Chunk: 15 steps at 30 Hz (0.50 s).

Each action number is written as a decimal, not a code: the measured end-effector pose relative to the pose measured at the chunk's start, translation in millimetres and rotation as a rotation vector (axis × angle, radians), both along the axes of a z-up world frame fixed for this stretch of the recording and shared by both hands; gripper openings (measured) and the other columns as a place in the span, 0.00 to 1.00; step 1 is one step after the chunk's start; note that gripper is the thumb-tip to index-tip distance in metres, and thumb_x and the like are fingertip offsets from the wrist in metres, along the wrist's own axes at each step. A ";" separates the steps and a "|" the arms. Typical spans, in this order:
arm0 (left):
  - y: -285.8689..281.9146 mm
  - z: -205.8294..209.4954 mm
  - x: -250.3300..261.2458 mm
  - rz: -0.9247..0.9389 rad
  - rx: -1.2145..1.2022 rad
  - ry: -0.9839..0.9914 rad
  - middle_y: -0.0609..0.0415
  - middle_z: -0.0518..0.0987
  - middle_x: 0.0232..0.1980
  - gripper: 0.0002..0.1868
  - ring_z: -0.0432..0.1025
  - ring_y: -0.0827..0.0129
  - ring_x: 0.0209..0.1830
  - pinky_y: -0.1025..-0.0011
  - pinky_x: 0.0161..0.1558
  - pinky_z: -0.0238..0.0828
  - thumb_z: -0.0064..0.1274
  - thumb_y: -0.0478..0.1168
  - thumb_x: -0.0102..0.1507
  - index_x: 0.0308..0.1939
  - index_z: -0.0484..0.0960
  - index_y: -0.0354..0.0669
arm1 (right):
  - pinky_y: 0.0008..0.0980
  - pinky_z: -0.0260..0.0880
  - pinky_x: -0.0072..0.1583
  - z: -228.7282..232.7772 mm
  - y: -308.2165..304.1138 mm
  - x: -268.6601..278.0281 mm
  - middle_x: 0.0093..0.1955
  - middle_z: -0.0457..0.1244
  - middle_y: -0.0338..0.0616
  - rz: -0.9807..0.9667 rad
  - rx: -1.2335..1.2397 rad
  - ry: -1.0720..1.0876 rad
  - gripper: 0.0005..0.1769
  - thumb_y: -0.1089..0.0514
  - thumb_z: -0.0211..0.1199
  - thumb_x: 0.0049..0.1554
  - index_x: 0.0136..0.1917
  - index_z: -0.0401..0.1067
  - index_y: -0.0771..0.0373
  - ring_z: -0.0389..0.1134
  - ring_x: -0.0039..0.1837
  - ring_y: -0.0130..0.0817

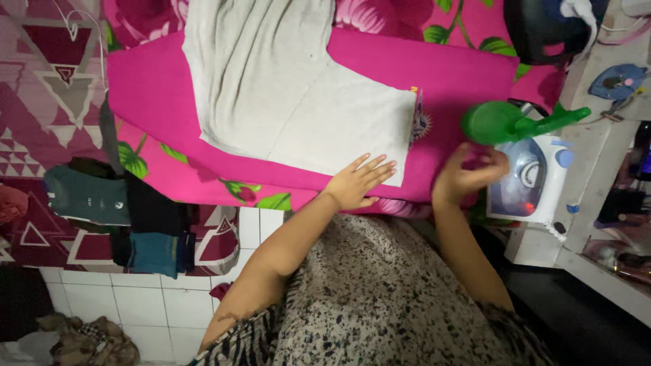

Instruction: The person irons a white t-shirt on a pink ironing board. They repeatedly spray the shirt with water from a green bottle and use a blue and white iron to smooth the fabric, flipping the shirt to iron both sides.

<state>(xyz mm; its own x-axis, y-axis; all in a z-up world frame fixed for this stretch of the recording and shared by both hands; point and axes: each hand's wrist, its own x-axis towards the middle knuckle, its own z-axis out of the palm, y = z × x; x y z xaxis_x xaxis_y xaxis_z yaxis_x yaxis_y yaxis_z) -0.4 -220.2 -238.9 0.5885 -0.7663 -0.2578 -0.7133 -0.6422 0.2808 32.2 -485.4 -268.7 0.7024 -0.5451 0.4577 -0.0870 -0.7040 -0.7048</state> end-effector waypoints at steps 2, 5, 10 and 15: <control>-0.1 1.3 0.1 -0.001 -0.016 0.010 0.58 0.41 0.86 0.48 0.34 0.64 0.85 0.56 0.80 0.27 0.39 0.66 0.66 0.82 0.42 0.48 | 0.44 0.58 0.76 7.8 -29.7 10.5 0.77 0.48 0.54 -0.091 -0.264 -0.078 0.49 0.64 0.79 0.60 0.79 0.45 0.67 0.55 0.76 0.52; -1.9 1.5 -2.2 0.002 0.001 -0.017 0.58 0.41 0.85 0.48 0.34 0.64 0.85 0.56 0.80 0.29 0.40 0.65 0.66 0.82 0.42 0.49 | 0.48 0.40 0.86 20.0 -67.9 40.5 0.85 0.34 0.57 0.339 -0.008 -0.037 0.57 0.67 0.76 0.64 0.84 0.31 0.66 0.38 0.85 0.53; 1.3 -8.3 -10.9 0.056 -0.149 -0.011 0.57 0.47 0.86 0.43 0.39 0.65 0.86 0.57 0.81 0.32 0.40 0.60 0.68 0.82 0.49 0.47 | 0.39 0.62 0.74 40.0 -67.4 77.4 0.86 0.45 0.44 0.685 0.445 -0.066 0.47 0.62 0.68 0.67 0.87 0.41 0.58 0.53 0.81 0.37; -1.9 -18.4 -37.6 0.202 -0.265 -0.031 0.56 0.51 0.84 0.37 0.43 0.63 0.85 0.56 0.81 0.35 0.42 0.54 0.70 0.81 0.54 0.47 | 0.40 0.67 0.68 89.1 -29.5 64.5 0.66 0.64 0.50 0.865 -0.044 0.658 0.29 0.52 0.64 0.63 0.77 0.65 0.49 0.66 0.68 0.45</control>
<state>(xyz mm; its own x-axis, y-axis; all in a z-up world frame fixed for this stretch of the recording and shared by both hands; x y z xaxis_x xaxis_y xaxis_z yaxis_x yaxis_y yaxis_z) -38.1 -222.1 -257.3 0.7399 -0.6712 -0.0450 -0.5896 -0.6791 0.4372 96.7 -514.9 -179.7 0.9551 0.2600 -0.1417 0.0993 -0.7321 -0.6739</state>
